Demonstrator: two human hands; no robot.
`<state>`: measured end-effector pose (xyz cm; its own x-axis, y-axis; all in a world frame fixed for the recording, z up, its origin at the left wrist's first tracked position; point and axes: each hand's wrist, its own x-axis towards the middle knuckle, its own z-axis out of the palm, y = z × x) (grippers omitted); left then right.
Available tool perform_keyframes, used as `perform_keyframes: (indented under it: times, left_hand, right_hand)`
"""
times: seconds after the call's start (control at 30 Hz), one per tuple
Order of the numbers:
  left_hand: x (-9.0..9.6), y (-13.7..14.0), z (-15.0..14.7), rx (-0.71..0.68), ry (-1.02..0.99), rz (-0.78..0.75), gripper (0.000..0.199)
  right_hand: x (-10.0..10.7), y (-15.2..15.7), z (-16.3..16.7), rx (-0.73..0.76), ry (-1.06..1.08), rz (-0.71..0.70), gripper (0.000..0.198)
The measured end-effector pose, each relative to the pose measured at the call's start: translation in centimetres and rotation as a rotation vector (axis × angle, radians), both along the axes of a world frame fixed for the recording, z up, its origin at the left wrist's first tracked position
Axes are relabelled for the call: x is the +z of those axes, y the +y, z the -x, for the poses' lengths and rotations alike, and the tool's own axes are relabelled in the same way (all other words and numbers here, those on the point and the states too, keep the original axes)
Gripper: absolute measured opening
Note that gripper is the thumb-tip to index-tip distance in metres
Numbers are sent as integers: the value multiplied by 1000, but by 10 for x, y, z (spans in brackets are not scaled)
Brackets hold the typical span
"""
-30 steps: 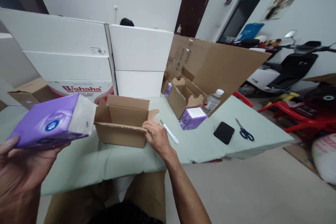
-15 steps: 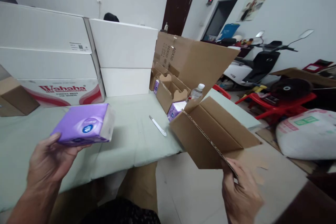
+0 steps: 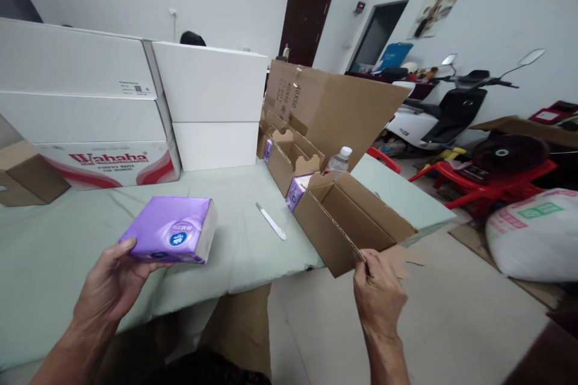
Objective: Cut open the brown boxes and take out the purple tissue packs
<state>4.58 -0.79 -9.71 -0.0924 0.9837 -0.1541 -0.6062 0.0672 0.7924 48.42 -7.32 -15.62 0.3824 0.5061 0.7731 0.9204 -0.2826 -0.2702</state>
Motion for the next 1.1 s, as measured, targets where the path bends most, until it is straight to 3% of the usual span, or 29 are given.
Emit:
perform_keyframes:
  times: [0.17,0.37,0.53,0.8,1.1]
  left_hand:
    - [-7,7,-9,-64,13,4,43]
    - [-16,9,-12,-52,21,38,48]
    - [-23,11,-10,-42,17,54,45]
    - [-31,16,-10,-68,57,89,63]
    - [-41,19,-21,-125,87,102,66]
  right_hand:
    - [-3,21,0,58,-30,-8,36]
    - [-5,77,1,163,-60,-45,31]
    - [-5,126,5,194,-39,20,30]
    - [-6,193,11,204,-1,97,31]
    - [0,256,27,275,39,169,38]
